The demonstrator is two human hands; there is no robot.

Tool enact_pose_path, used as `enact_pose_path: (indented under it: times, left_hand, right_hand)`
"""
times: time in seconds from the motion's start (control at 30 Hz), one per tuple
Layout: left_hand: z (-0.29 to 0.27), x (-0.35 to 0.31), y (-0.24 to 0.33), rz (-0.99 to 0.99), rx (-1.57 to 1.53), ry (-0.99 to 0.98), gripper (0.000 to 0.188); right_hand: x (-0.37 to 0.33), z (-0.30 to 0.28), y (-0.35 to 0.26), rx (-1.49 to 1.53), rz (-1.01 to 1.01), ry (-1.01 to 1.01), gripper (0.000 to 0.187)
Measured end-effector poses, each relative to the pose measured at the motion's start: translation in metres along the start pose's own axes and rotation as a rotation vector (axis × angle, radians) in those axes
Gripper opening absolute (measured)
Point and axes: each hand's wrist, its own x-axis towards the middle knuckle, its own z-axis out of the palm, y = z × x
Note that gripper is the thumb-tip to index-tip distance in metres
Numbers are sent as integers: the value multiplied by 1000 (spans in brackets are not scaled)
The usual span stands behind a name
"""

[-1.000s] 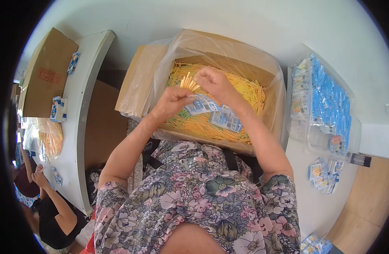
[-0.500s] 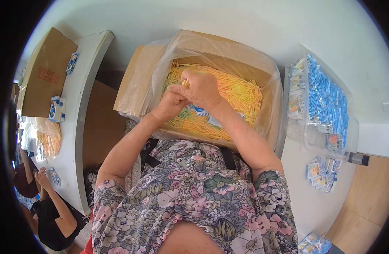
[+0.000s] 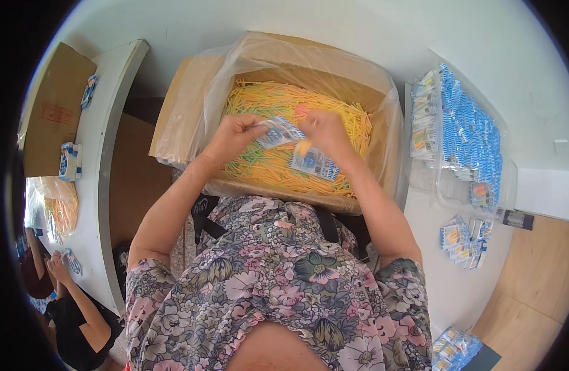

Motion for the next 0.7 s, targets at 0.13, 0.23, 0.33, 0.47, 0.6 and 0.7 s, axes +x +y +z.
enact_pose_path:
  times: [0.13, 0.23, 0.33, 0.47, 0.6, 0.7]
  left_hand:
    - [-1, 1, 8, -155, -148, -6, 15]
    - [-3, 2, 5, -184, -313, -15, 17]
    - [-5, 2, 7, -218, -427, 2, 19]
    - [-7, 1, 9, -234, -422, 18, 17]
    - [-9, 0, 0, -169, -299, 73, 13]
    - [-11, -2, -2, -132, -317, 129, 12]
  right_hand:
    - [-51, 19, 13, -62, -103, -294, 18]
    - [-54, 14, 11, -45, -130, -316, 20]
    - [-41, -11, -6, 98, 18, -289, 20]
    - [-38, -20, -12, 243, -4, -277, 24]
    - [-38, -22, -21, 326, -102, -224, 20]
    - [-30, -33, -41, 598, 143, -245, 20]
